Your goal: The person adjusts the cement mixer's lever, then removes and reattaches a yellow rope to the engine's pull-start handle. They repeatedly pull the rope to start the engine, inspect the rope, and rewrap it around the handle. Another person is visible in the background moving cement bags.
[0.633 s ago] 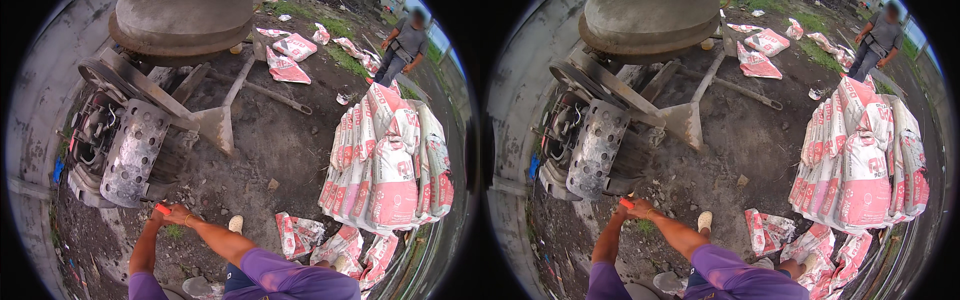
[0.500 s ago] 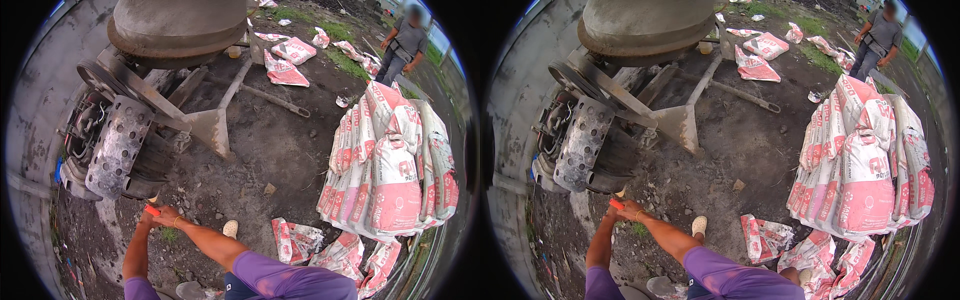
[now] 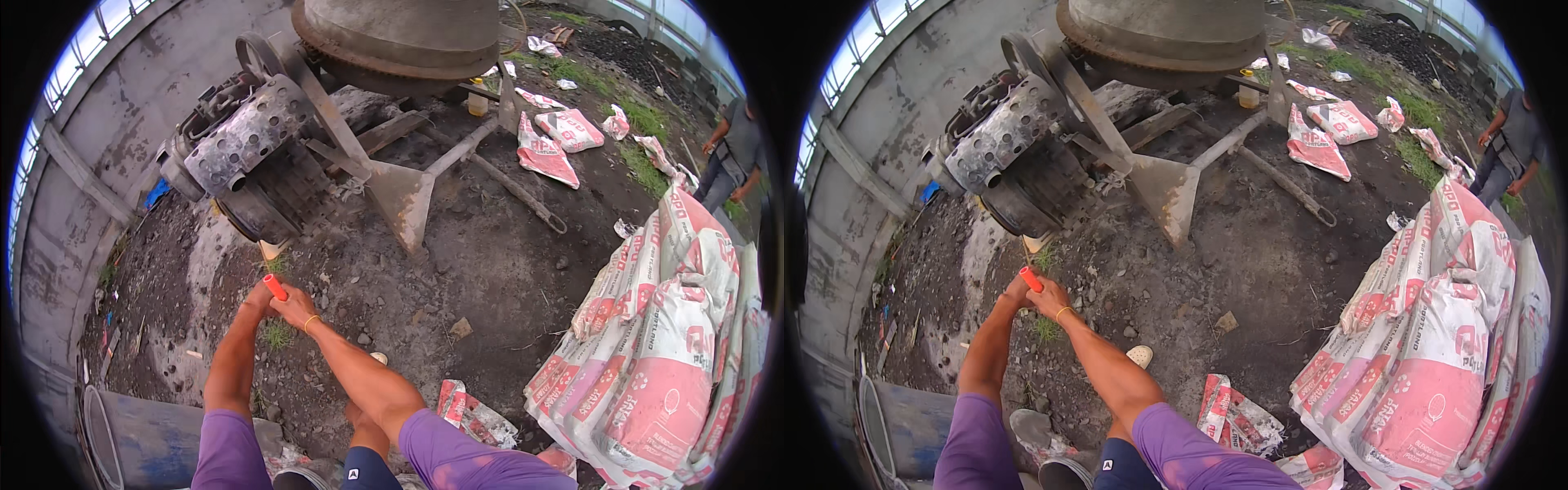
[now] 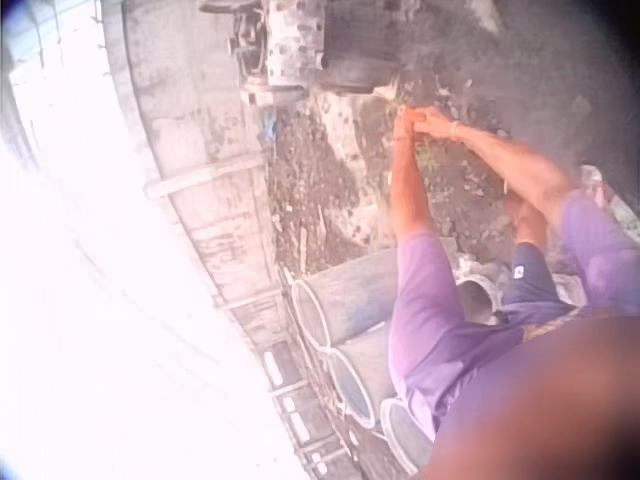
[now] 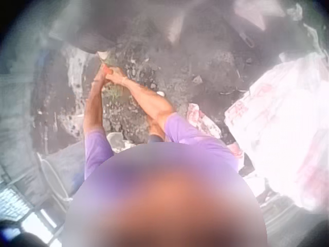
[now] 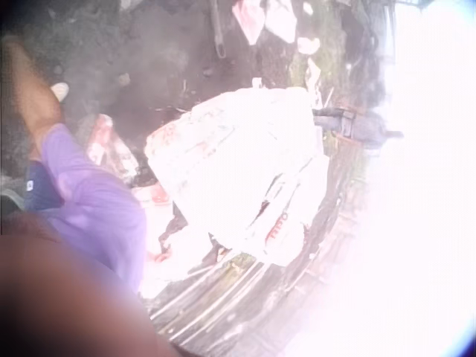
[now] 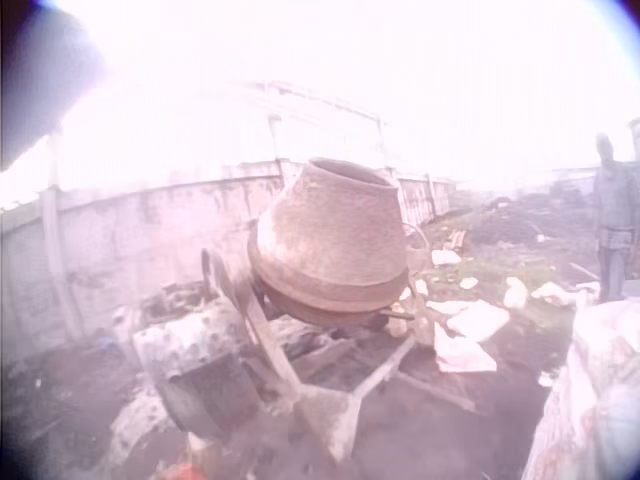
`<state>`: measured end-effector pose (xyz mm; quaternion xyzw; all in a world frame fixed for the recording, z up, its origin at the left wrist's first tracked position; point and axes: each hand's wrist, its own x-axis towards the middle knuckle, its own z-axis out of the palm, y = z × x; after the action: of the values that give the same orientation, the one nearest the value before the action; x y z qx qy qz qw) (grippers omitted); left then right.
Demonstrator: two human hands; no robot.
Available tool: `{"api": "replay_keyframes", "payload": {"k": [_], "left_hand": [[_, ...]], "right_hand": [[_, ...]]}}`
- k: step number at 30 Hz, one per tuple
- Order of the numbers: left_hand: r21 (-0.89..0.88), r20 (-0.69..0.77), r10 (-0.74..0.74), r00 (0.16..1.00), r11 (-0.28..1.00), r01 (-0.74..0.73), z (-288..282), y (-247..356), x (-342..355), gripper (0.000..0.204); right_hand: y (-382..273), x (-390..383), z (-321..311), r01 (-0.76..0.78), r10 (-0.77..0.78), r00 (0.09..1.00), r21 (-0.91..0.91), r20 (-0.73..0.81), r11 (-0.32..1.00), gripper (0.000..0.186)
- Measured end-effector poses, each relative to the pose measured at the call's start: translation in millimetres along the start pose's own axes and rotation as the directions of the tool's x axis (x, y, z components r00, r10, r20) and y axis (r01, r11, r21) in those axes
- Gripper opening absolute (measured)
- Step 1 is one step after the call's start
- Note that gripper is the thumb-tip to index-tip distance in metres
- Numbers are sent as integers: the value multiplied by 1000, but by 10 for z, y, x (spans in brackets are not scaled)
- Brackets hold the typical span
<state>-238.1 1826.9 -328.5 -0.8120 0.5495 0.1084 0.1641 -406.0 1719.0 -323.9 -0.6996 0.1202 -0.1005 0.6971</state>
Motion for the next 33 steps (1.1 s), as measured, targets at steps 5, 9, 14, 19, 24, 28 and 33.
{"api": "replay_keyframes", "payload": {"k": [5, 9, 14, 19, 24, 28, 33], "left_hand": [[-189, -157, 58, 986, 978, -88, -96, 126, 27, 34], [-222, -173, 10, 985, 974, -49, -578, 252, -84, 40], [-168, -203, -140, 969, 980, 106, -1554, 99, -1074, 61], [-719, -261, -470, 843, 677, 155, -3426, -615, -1492, 30], [-582, -657, -490, 573, 812, 27, -4842, -1612, 422, 65], [-664, -353, -599, 718, 701, 258, -4809, -2361, 1243, 72], [-856, -337, -463, 819, 513, -62, -4544, -2574, 1468, 65]], "right_hand": [[-255, 125, -214, -64, 62, 998, -113, -29, 992, 39], [-467, 225, -260, -178, 186, 982, -160, 37, 971, 40], [-503, 258, -222, -304, 306, 952, -60, 16, 951, 33], [-681, 239, -72, -339, 333, 940, -100, -70, 935, 36], [-951, 227, 69, -338, 326, 936, -82, -131, 938, 37], [-965, 205, 139, -399, 391, 913, -54, -114, 916, 46], [-953, 144, 155, -383, 376, 920, -48, -114, 922, 47]]}}
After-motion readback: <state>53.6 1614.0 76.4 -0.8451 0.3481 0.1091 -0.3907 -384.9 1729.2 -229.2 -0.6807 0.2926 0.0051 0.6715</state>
